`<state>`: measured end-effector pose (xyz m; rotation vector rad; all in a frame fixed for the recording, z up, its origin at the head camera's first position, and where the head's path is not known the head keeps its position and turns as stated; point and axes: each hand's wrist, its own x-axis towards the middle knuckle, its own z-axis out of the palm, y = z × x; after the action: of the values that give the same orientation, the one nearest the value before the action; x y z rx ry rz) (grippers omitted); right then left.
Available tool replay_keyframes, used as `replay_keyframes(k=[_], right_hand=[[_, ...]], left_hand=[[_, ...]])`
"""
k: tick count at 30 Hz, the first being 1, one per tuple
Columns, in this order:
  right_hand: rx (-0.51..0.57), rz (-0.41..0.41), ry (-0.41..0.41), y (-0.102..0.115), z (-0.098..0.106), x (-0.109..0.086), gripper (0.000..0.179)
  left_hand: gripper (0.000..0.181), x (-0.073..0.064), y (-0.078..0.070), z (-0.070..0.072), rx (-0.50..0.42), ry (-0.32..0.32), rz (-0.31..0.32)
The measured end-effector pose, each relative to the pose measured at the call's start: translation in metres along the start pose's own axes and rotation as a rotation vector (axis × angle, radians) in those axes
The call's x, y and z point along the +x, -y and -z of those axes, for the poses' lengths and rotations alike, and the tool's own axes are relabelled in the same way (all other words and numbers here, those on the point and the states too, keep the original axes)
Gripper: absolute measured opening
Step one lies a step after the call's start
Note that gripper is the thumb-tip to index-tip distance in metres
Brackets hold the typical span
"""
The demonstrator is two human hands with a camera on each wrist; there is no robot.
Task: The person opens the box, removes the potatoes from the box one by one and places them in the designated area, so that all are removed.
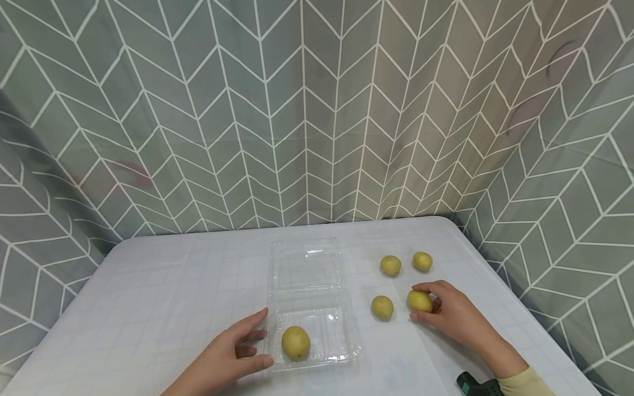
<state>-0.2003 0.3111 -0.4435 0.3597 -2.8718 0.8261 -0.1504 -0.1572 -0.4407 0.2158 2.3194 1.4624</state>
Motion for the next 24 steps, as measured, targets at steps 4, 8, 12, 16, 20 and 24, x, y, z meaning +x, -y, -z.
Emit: replay_keyframes(k=[4, 8, 12, 16, 20, 24], right_hand=[[0.002, -0.003, 0.015, 0.001, 0.002, 0.0, 0.055], [0.017, 0.007, 0.041, 0.002, 0.004, -0.001, 0.054], [0.024, 0.025, 0.063, 0.003, 0.007, -0.001, 0.054], [0.023, 0.048, 0.07, 0.002, 0.01, -0.002, 0.053], [0.023, 0.063, 0.069, 0.001, 0.011, -0.002, 0.051], [0.019, 0.057, 0.079, 0.002, 0.012, -0.001, 0.052]], left_hand=[[0.09, 0.0, 0.001, 0.0, 0.0, -0.003, -0.002], [0.091, 0.0, 0.001, 0.0, 0.0, -0.007, 0.004], [0.091, -0.001, 0.0, -0.001, -0.007, -0.008, 0.007], [0.091, -0.001, -0.001, -0.001, -0.007, -0.009, 0.003], [0.091, 0.0, -0.001, -0.001, -0.007, -0.007, -0.003], [0.09, 0.0, 0.0, 0.0, -0.009, -0.002, -0.006]])
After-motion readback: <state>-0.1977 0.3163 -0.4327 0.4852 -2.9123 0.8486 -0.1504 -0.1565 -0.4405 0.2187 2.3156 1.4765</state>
